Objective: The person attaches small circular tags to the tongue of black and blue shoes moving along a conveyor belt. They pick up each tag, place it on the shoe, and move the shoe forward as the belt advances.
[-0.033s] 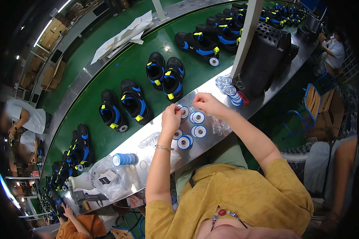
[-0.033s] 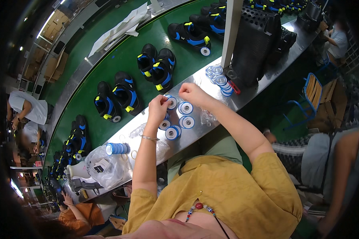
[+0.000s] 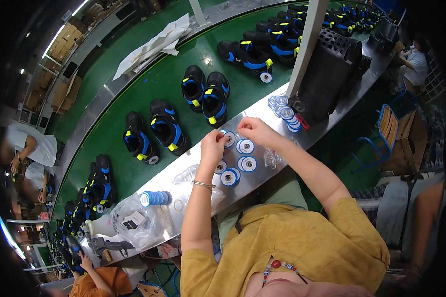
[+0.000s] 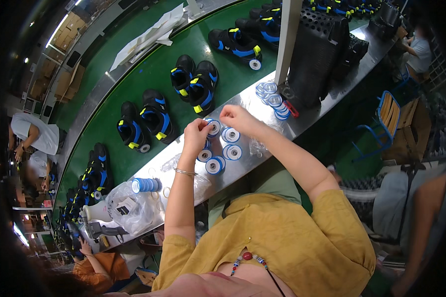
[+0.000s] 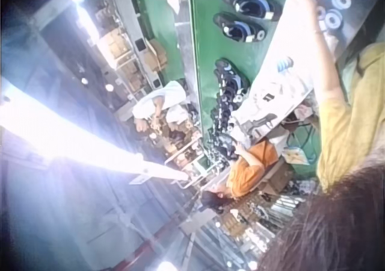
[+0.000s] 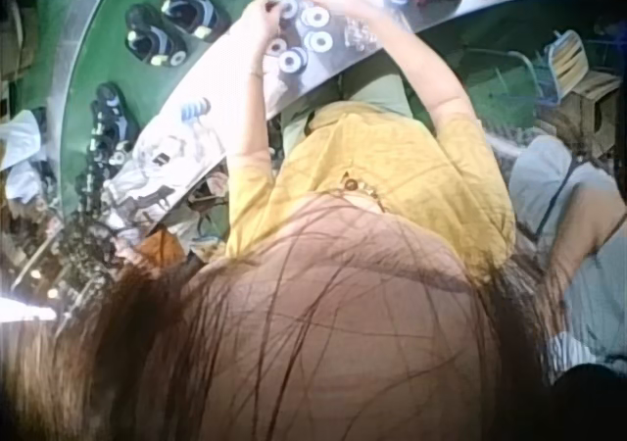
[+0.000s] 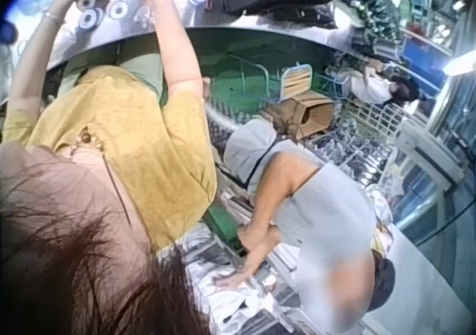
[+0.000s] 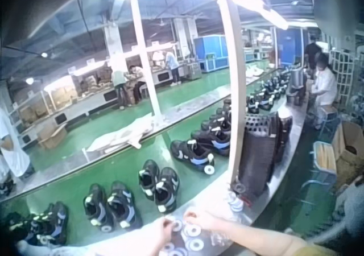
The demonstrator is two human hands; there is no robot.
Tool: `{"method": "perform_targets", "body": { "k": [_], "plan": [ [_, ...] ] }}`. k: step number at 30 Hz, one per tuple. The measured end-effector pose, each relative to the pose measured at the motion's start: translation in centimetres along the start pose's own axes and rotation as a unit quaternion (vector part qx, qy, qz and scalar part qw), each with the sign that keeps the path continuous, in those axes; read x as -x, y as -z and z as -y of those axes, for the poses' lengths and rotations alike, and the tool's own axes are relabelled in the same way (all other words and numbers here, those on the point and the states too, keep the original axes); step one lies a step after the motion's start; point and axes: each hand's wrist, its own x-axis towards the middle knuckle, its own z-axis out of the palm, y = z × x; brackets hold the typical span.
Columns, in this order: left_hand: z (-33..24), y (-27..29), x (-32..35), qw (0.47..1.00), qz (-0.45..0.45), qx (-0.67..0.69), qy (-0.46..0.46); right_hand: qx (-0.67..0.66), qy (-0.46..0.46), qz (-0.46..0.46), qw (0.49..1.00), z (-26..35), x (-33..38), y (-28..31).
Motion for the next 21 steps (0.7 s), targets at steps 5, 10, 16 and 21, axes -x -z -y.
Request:
{"method": "perform_targets", "body": {
  "k": [5,10,16,21],
  "plan": [
    [-1.3,0.9,0.5,0.994,0.006,0.091,0.054,0.1,0.022,-0.025,0.994,-0.4,-0.4,-1.9],
    [-1.1,0.8,0.8,0.993,-0.013,0.111,0.023,0.123,0.022,-0.04,0.991,0.4,-1.0,-2.1],
    [-1.4,0.5,0.8,0.995,-0.05,0.083,-0.003,0.139,0.025,-0.06,0.988,-0.4,-1.8,-1.8],
    [-1.3,0.6,0.8,0.995,-0.064,0.077,-0.01,0.122,0.053,-0.057,0.99,-0.5,-1.9,-2.2]
  ]
}}
